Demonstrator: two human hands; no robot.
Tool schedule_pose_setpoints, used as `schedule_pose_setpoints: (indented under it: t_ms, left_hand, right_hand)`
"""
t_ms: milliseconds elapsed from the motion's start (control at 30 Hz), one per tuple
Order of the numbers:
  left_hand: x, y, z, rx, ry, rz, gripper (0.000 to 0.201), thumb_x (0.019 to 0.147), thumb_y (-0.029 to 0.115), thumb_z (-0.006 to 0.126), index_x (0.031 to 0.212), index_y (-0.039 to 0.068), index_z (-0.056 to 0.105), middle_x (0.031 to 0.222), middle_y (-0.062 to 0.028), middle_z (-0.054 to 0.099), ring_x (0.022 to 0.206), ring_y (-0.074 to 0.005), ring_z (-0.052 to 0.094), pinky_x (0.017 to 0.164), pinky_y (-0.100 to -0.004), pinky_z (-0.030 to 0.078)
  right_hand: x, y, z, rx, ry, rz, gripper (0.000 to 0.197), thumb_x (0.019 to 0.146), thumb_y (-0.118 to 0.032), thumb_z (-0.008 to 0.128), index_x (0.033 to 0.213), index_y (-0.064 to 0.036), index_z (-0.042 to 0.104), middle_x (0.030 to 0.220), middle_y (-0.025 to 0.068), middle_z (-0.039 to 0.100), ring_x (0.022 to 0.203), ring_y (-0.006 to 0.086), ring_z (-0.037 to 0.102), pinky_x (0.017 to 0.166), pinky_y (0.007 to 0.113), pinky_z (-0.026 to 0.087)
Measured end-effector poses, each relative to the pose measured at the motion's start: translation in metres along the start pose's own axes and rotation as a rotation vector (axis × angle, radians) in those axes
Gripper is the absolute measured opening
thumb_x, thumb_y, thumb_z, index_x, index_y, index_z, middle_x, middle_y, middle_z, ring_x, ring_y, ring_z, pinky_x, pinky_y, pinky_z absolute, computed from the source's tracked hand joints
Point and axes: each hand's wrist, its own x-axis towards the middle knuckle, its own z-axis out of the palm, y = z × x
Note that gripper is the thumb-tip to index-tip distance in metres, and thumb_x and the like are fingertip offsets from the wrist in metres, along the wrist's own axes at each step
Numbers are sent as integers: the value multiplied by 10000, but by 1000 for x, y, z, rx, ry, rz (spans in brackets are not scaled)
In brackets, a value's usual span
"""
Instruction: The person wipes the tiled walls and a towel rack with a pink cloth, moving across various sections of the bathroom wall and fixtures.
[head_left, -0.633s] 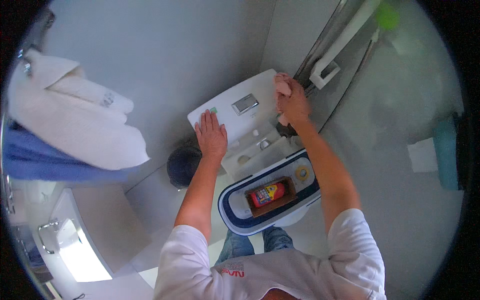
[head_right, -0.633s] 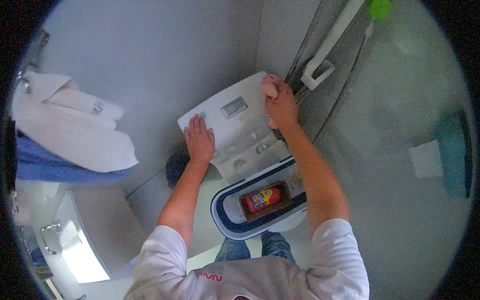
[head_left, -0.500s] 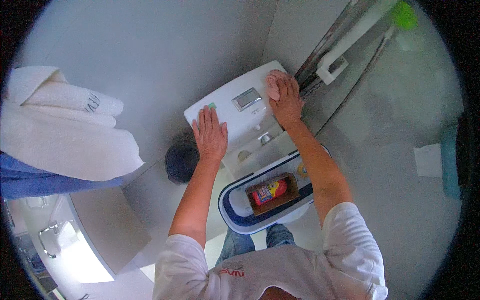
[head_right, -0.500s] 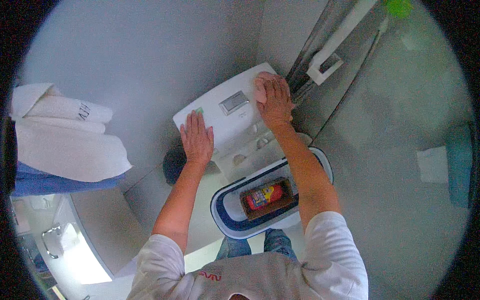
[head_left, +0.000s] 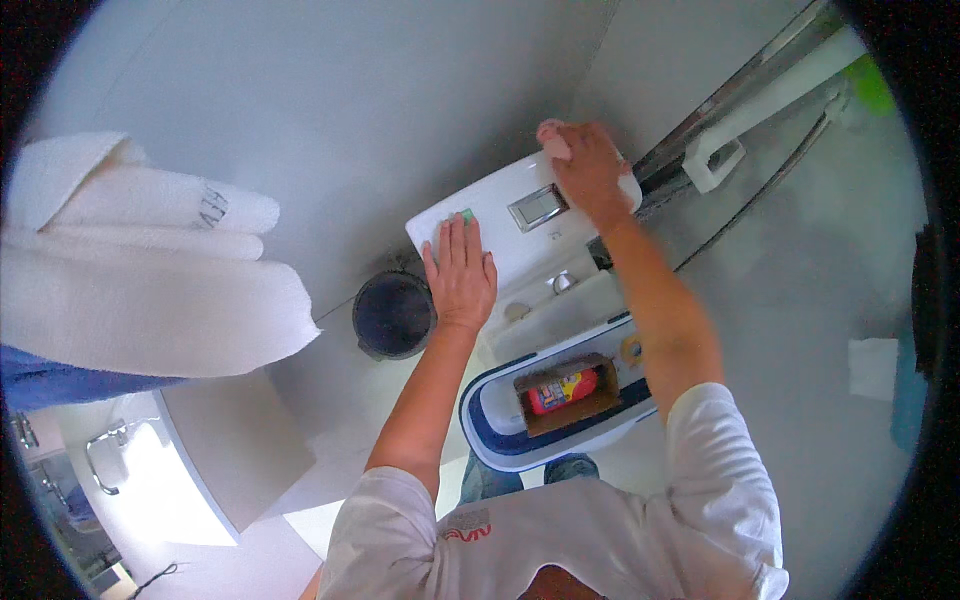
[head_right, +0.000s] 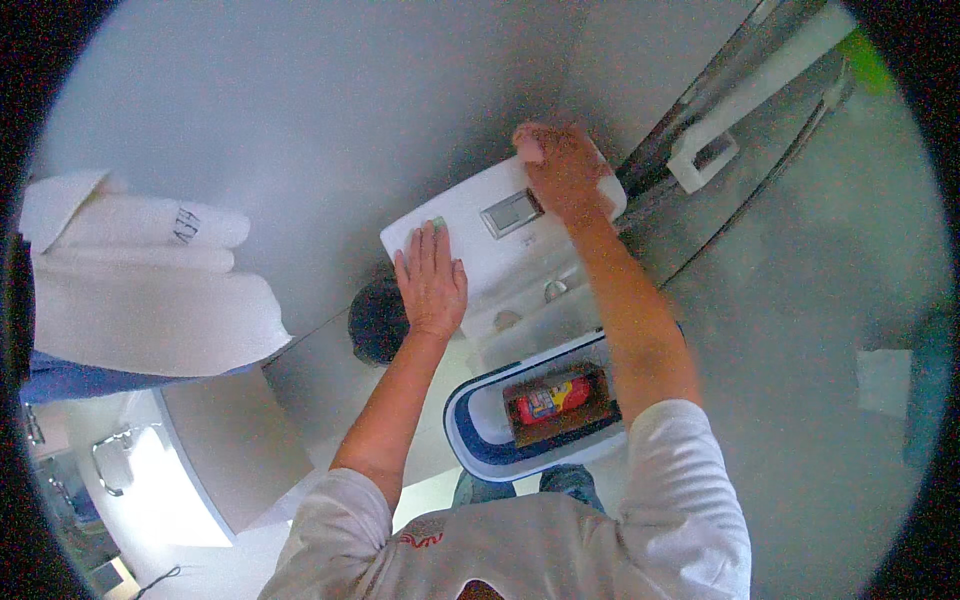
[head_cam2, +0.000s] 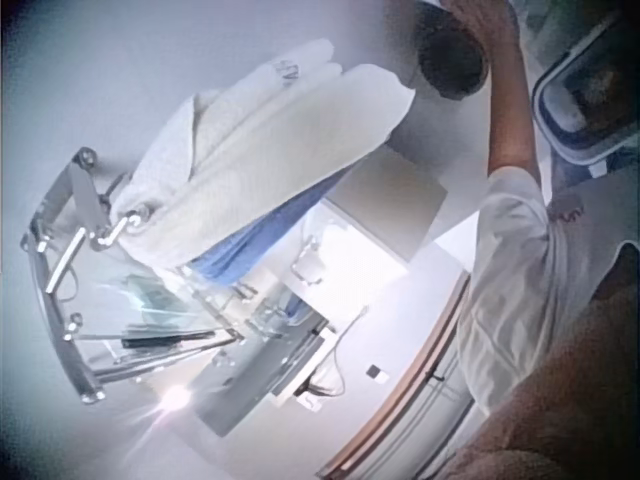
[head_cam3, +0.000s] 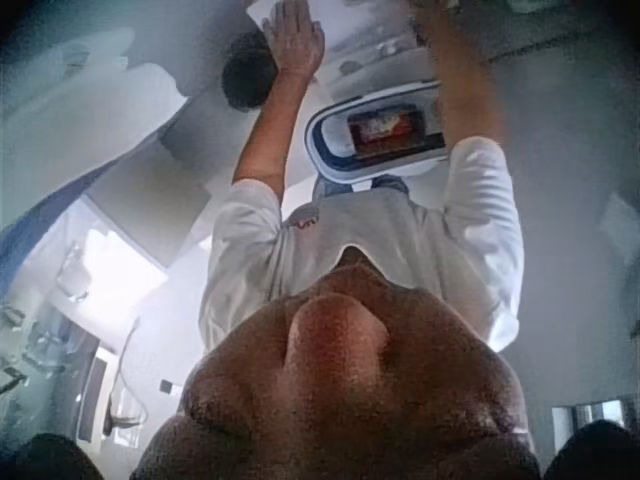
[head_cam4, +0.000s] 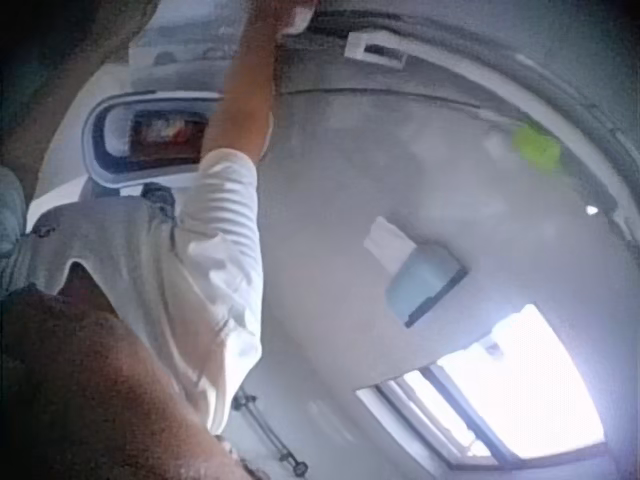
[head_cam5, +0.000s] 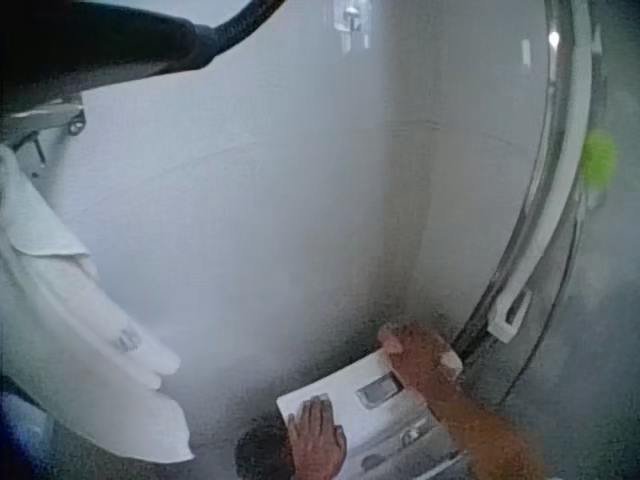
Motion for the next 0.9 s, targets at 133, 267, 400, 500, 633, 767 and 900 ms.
schedule_pose_setpoints:
  t_ms: [133, 267, 400, 500, 633, 767, 900]
  left_hand:
    - [2, 3, -1, -108, 41, -21, 606, 883, 262, 546, 1431, 81, 362, 1529, -98, 296, 1413, -290, 255, 1141, -517, 145]
    - [0, 0, -2, -242, 94, -30, 626, 874, 261, 559, 1438, 91, 350, 1532, -110, 287, 1416, -302, 249, 1142, -519, 139]
    - [-3, -5, -7, -364, 157, -66, 622, 886, 299, 547, 1437, 88, 348, 1524, -127, 292, 1406, -324, 260, 1135, -522, 156]
    - [1, -1, -6, -552, 282, -71, 591, 938, 388, 480, 1416, 61, 363, 1499, -159, 320, 1383, -342, 290, 1129, -502, 183]
    - [15, -24, -13, -904, 535, -109, 601, 988, 476, 379, 1365, 9, 412, 1428, -220, 405, 1333, -372, 364, 1113, -459, 247]
    - [24, -41, -29, -670, 453, -153, 556, 973, 401, 409, 1352, -5, 437, 1406, -247, 422, 1320, -413, 372, 1095, -493, 257]
    - [42, -23, -27, -382, 186, -43, 537, 955, 359, 430, 1378, 27, 426, 1445, -214, 387, 1353, -396, 331, 1109, -522, 223]
  right_hand:
    - [9, -26, 15, 60, -171, 109, 356, 789, -309, 645, 1095, -126, 655, 1040, 131, 674, 1027, 332, 604, 963, 485, 418]
    - [16, -63, 22, 149, -340, 101, 367, 784, -314, 632, 1100, -129, 658, 1033, 132, 679, 1048, 327, 601, 940, 490, 434]
    - [11, -136, 14, 127, -277, -47, 342, 773, -243, 638, 1105, -158, 652, 1043, 95, 674, 977, 324, 625, 882, 462, 460]
    - [-6, -155, 35, 154, -249, -68, 398, 760, -256, 641, 1146, -159, 634, 1099, 93, 658, 1047, 294, 602, 941, 444, 433]
    - [-34, -196, 33, 233, -146, -131, 439, 769, -282, 636, 1181, -134, 602, 1204, 115, 602, 1166, 280, 521, 1035, 441, 347]
    - [-69, -222, 5, 511, -280, 142, 534, 772, -312, 645, 1258, -111, 550, 1305, 124, 536, 1244, 312, 450, 1082, 458, 279]
    - [-89, -198, 6, 479, -238, 90, 601, 819, -278, 598, 1381, -123, 454, 1337, 160, 503, 1262, 367, 417, 1034, 542, 308]
